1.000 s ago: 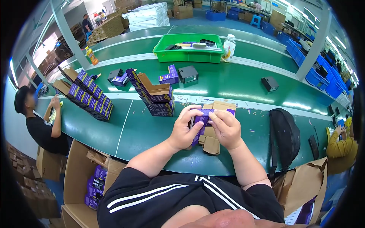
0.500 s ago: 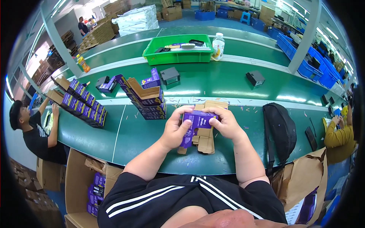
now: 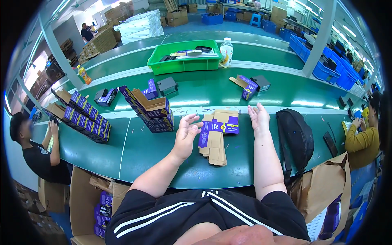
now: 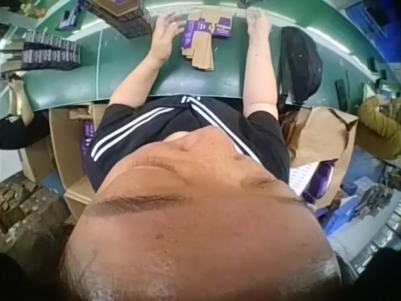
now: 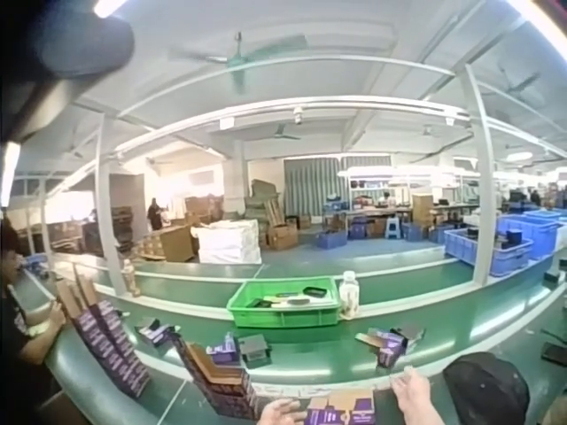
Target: Packaging individual items into cardboard sleeves at a factory workstation.
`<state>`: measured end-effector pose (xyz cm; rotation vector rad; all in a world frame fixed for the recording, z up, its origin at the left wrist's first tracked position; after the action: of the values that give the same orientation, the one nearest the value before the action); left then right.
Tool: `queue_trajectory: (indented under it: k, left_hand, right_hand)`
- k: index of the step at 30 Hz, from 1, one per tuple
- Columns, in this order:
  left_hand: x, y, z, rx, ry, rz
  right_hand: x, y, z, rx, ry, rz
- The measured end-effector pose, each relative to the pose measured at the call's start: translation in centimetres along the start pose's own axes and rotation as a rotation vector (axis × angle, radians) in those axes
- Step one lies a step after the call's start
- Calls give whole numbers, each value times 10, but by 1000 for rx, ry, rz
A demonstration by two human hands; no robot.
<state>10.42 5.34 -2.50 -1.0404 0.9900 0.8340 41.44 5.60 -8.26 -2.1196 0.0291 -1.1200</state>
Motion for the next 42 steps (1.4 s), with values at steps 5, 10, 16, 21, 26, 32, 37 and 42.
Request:
queue_trajectory:
  k: [5, 10, 16, 21, 26, 32, 37, 42]
  left_hand:
    - [0, 1, 2, -12, -26, 58]
    - [-1, 0, 6, -28, -78, 133]
    - [3, 3, 7, -38, -150, 264]
    - [-19, -10, -2, 64, 238, -187]
    - [-12, -12, -6, 319, 378, -345]
    - [-35, -14, -6, 68, 27, -27]
    - [-11, 0, -4, 93, 96, -74]
    - [-21, -7, -6, 53, 122, -130]
  right_hand:
    - [6, -41, -67, 420, 456, -730]
    - [-10, -52, -111, 713, 1207, -1486]
    - [-10, -52, -116, 918, 1189, -1568]
    - [12, -66, -153, 931, 1124, -1005]
    - [7, -66, -172, 1057, 1065, -749]
    - [9, -62, -168, 609, 919, -539]
    - [-19, -55, -157, 785, 518, -728]
    - [-1, -63, -173, 834, 327, -378]
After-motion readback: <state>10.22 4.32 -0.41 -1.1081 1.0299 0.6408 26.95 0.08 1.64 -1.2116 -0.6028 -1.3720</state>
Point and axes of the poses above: each hand's wrist, its own z-axis towards the middle knuckle, its own y-axis out of the back of the hand, x = y × z, the point moved 4 cm from there along z, towards the middle knuckle, and after that the axes turned 12 degrees about -x, right-handed, at the moved point
